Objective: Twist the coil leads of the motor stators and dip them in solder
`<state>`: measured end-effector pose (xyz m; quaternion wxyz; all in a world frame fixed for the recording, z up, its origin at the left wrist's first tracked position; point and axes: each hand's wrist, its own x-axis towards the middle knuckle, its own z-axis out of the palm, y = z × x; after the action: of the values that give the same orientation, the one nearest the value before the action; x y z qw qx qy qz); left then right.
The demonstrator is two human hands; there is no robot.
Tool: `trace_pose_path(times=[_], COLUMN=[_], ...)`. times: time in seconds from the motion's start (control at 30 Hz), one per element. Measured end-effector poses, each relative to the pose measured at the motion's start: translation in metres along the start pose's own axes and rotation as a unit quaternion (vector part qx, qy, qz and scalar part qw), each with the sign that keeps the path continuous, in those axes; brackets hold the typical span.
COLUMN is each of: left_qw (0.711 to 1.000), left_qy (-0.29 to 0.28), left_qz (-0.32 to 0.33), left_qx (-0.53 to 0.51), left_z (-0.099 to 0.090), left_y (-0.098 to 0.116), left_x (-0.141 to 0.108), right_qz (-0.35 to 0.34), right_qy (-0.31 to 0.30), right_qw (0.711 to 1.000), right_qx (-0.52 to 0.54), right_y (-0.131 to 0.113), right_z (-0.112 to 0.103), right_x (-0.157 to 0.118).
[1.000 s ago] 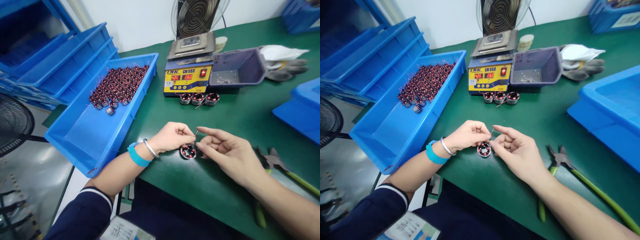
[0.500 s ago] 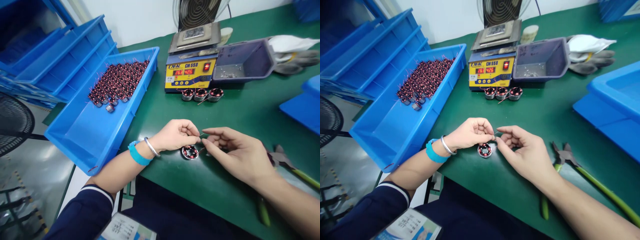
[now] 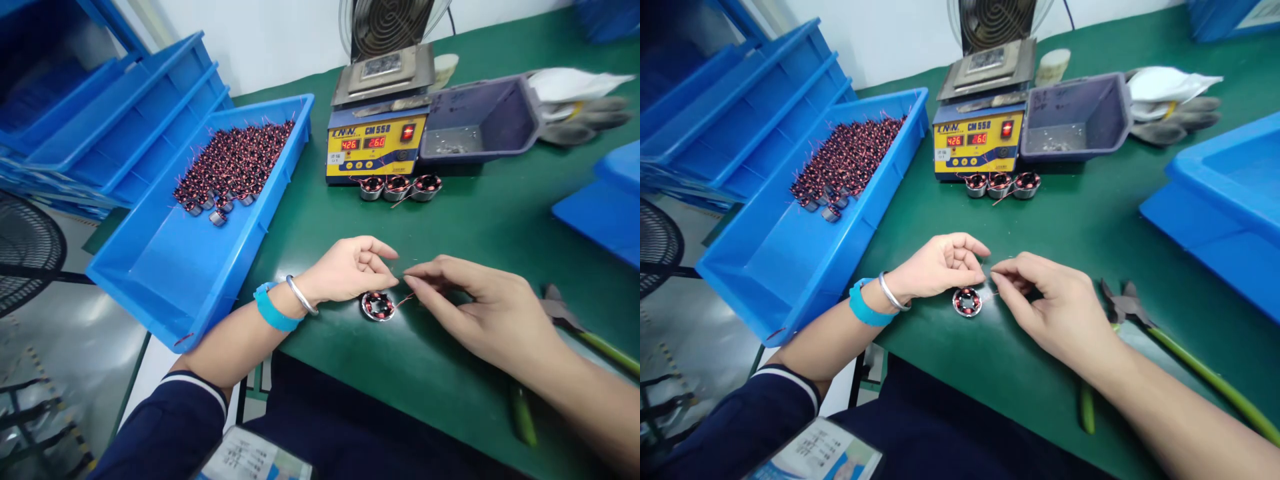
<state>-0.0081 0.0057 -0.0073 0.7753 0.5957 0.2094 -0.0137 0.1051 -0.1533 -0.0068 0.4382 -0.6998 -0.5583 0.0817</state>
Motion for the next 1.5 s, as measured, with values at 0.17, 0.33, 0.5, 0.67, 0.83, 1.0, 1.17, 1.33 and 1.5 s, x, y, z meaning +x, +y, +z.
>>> trace_pose_path(times=[0.17, 0.33, 0.5, 0.67, 0.83, 1.0, 1.17, 1.33, 1.5], left_qw=[0.996, 0.998, 0.999, 0.998, 0.998, 0.998, 0.998, 0.998, 0.997], left_qy=[-0.074, -0.058, -0.027, -0.031, -0.004, 0.005, 0.008, 0.023, 0.015], left_qz=[-0.018, -0.018, -0.016, -0.052, -0.063, -0.062, -0.052, -0.055, -0.075], left_qx=[0.037, 0.035, -0.007, 0.015, 0.026, 0.030, 0.024, 0.021, 0.000], left_z=[0.001, 0.000, -0.001, 0.003, 0.009, 0.012, 0.017, 0.022, 0.021], left_y=[0.007, 0.005, 0.002, 0.007, 0.009, 0.009, 0.012, 0.016, 0.015], left_x=[-0.003, -0.002, -0.002, -0.002, -0.001, -0.001, -0.002, -0.007, -0.006], right_qz=[0.030, 0.012, 0.109, 0.210, 0.183, 0.050, -0.027, 0.012, 0.005], right_qy=[-0.018, 0.001, -0.041, -0.097, -0.087, -0.026, -0.024, -0.041, -0.030], right_qw=[0.999, 1.000, 0.991, 0.961, 0.968, 0.996, 0.999, 0.999, 0.999], right_qx=[0.013, 0.006, 0.068, 0.150, 0.151, 0.068, 0.011, 0.007, 0.012], right_y=[0.003, 0.004, 0.004, 0.008, 0.011, 0.003, -0.005, -0.002, 0.000], right_z=[0.003, -0.001, -0.010, -0.017, -0.014, -0.011, -0.012, -0.011, -0.010], right_x=[0.000, -0.002, 0.001, 0.005, 0.002, 0.003, 0.005, 0.005, 0.003])
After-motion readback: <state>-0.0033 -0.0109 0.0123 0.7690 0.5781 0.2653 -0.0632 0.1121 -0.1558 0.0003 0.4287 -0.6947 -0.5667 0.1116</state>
